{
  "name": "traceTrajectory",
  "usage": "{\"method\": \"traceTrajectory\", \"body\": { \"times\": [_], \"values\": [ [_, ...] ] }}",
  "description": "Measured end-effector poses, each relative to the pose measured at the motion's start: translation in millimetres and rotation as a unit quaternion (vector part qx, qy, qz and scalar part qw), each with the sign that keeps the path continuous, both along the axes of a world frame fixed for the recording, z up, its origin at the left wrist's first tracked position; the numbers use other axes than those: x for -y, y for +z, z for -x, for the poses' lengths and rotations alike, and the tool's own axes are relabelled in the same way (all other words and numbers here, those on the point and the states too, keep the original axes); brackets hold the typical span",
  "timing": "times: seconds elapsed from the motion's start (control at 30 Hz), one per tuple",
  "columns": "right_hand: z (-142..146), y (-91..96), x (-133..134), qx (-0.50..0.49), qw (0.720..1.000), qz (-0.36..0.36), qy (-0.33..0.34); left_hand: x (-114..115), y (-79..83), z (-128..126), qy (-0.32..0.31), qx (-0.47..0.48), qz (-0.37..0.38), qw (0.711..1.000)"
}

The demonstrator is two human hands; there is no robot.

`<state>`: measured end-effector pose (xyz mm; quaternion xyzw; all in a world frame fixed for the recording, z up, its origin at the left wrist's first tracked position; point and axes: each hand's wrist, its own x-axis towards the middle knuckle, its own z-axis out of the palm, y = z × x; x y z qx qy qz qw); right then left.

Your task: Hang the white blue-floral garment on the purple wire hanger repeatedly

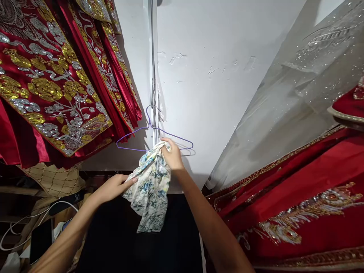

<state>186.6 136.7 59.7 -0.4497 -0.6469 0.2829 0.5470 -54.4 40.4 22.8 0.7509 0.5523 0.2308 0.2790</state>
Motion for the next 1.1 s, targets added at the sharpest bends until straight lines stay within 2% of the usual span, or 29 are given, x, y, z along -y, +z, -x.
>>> {"method": "traceTrajectory", "body": {
  "times": [0.07,0.13,0.2,0.27,0.3,0.37,0.43,0.53,0.6,0.67,0.7,0.77,0.87,0.93,1.03,1.1],
  "values": [
    [7,-21.8,-15,0.046,0.998,0.036,0.019,-1,-1.4,14,0.006,-0.044,0.002,0.999],
    [9,-40.5,-18,0.079,0.995,0.06,0.014,-1,-4.9,30,0.018,-0.091,0.012,0.996],
    [3,-51.1,-14,0.095,0.993,0.065,0.0,-3,-8.3,50,0.032,-0.14,0.047,0.988],
    [-7,-52.8,-6,0.127,0.99,0.067,-0.012,-9,-7.8,73,0.032,-0.166,0.074,0.983],
    [-12,-51.0,-1,0.147,0.987,0.066,-0.012,-14,-5.1,83,0.035,-0.169,0.066,0.983],
    [-21,-44.4,6,0.174,0.983,0.063,-0.003,-26,5.4,96,0.048,-0.163,0.001,0.985],
    [-25,-36.5,12,0.174,0.983,0.064,0.004,-38,21.3,94,0.063,-0.142,-0.081,0.985],
    [-25,-25.9,23,0.164,0.982,0.085,0.029,-51,47.8,69,0.053,-0.064,-0.165,0.983],
    [-24,-19.1,34,0.163,0.978,0.093,0.094,-56,61.6,48,0.052,-0.002,-0.21,0.976],
    [-28,-12.4,44,0.167,0.969,0.074,0.164,-61,69.8,33,0.046,0.038,-0.239,0.969],
    [-32,-9.2,48,0.168,0.968,0.056,0.176,-64,71.7,29,0.04,0.044,-0.245,0.968],
    [-47,-4.4,52,0.158,0.98,0.024,0.119,-69,72.6,28,0.024,0.034,-0.247,0.968],
    [-80,-0.8,42,0.117,0.991,-0.011,-0.057,-73,72.3,32,0.002,0.0,-0.252,0.968],
    [-102,3.3,30,0.097,0.99,-0.023,-0.103,-73,74.5,34,-0.02,-0.021,-0.259,0.966],
    [-127,20.9,17,0.095,0.995,-0.001,-0.041,-74,80.6,40,-0.033,-0.049,-0.273,0.96],
    [-137,39.1,17,0.11,0.992,0.048,0.05,-76,83.4,48,0.008,-0.051,-0.288,0.956]
  ]
}}
